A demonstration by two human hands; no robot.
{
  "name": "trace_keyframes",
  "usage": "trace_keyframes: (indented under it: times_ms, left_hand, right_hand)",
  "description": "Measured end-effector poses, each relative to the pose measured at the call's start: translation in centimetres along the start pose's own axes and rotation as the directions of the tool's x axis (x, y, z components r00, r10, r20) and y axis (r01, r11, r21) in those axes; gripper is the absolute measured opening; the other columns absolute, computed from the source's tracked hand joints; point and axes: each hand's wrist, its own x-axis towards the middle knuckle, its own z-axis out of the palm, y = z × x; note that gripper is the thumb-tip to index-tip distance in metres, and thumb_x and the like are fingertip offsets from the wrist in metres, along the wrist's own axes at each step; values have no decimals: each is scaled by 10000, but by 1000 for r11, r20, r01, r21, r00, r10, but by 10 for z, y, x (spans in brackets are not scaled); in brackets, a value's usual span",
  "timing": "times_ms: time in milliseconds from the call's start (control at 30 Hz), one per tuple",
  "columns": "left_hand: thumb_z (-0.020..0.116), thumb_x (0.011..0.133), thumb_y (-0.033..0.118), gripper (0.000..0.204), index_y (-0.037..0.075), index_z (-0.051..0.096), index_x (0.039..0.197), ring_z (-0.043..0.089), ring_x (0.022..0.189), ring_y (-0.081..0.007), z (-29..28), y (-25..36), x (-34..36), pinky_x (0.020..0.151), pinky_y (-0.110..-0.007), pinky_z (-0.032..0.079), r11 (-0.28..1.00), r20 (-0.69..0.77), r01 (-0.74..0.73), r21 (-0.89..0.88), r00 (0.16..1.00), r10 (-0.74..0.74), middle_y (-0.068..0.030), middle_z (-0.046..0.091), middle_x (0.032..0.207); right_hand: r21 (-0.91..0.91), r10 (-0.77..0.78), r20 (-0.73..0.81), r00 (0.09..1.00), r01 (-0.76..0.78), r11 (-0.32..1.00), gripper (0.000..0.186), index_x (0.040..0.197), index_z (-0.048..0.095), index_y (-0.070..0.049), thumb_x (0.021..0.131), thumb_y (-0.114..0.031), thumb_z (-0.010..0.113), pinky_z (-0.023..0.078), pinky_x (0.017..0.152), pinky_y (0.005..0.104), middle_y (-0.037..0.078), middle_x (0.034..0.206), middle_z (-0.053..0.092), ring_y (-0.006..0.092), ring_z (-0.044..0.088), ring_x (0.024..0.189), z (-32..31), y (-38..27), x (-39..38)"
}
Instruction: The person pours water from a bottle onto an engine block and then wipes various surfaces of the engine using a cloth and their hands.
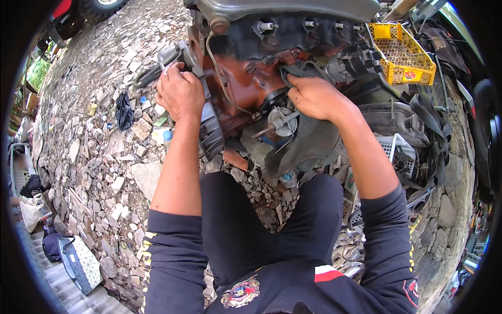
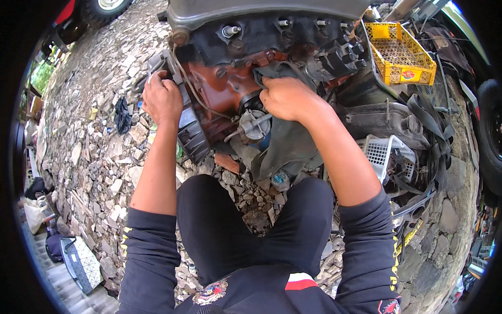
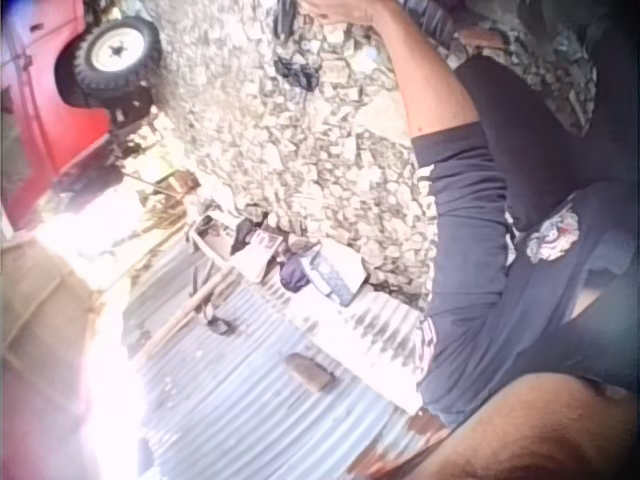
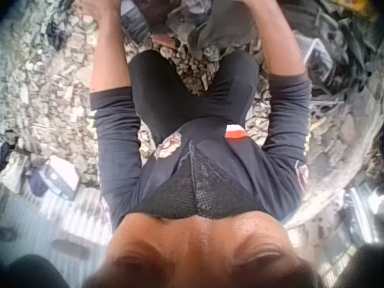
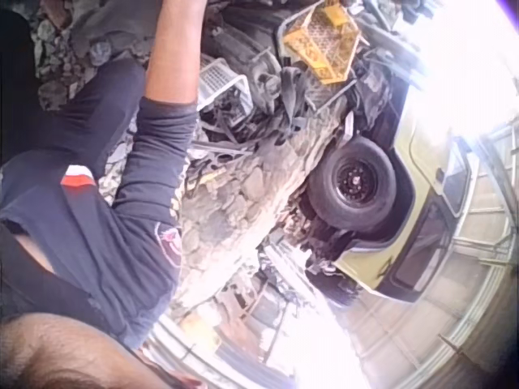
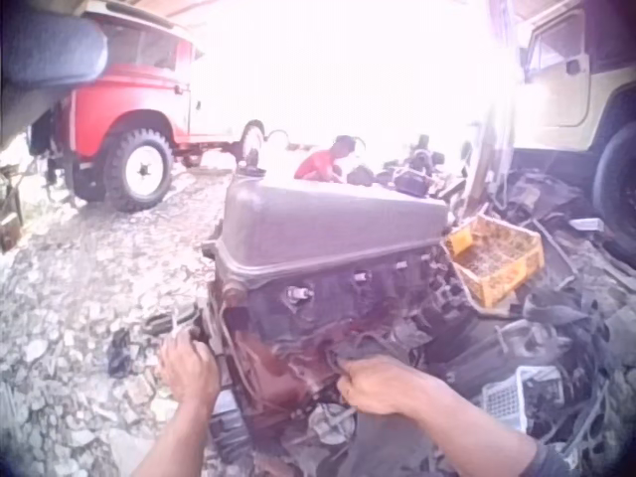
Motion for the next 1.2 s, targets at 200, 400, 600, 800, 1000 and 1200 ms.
trace_keyframes:
  times_ms: [200, 400, 600, 800, 1000, 1200]
  left_hand:
    - [418, 873, 238, 315, 188, 637, 1094, 489, 1168, -312, -1, -3, 6, 978, -487, 343, 994, -16, -12, 111, 1000, 14, -118, 579, 1158]
    - [406, 876, 239, 323, 195, 636, 1098, 491, 1168, -314, 1, -1, 6, 987, -486, 339, 994, -16, -14, 110, 1000, 16, -120, 580, 1158]
    - [398, 879, 241, 330, 191, 635, 1102, 502, 1155, -320, -2, -1, 5, 985, -480, 344, 992, -6, -11, 123, 1000, 12, -120, 583, 1162]
    - [437, 869, 233, 305, 182, 643, 1088, 475, 1180, -301, -2, 4, 6, 1016, -460, 309, 998, 24, -9, 58, 1000, 7, -106, 575, 1175]
    - [431, 871, 231, 301, 177, 643, 1077, 479, 1174, -290, -5, 3, 7, 1013, -457, 319, 995, 42, 17, 98, 999, -22, -90, 574, 1180]
    - [425, 873, 237, 294, 179, 641, 1065, 488, 1164, -294, -2, -1, 6, 982, -458, 349, 998, 33, -3, 56, 999, 2, -89, 576, 1176]
  right_hand:
    - [166, -276, 248, 929, 240, 957, 448, 1202, 577, 33, 846, -201, 439, 436, 960, 376, 261, 1133, 607, 373, 577, 1078, -22, -6, 1]
    - [253, 19, -190, 982, 30, 967, 417, 1179, 570, 74, 850, -142, 433, 436, 956, 343, 249, 1160, 609, 334, 585, 1107, -16, 20, -11]
    - [87, -238, 90, 967, 230, 969, 453, 1207, 548, 75, 862, -201, 451, 381, 1027, 387, 247, 1248, 552, 358, 514, 1179, -9, -5, -2]
    - [23, -134, -77, 988, 136, 990, 396, 1133, 605, 40, 858, -199, 450, 417, 980, 417, 247, 1150, 600, 377, 541, 1116, 2, 6, 1]
    - [20, 138, -287, 948, -138, 990, 444, 1207, 533, 29, 879, -252, 432, 438, 958, 465, 251, 1281, 520, 407, 557, 1093, 9, -6, -23]
    - [148, 339, -179, 923, -316, 937, 525, 1277, 467, 37, 900, -314, 369, 359, 1056, 441, 270, 1342, 467, 397, 461, 1242, -1, 20, 13]
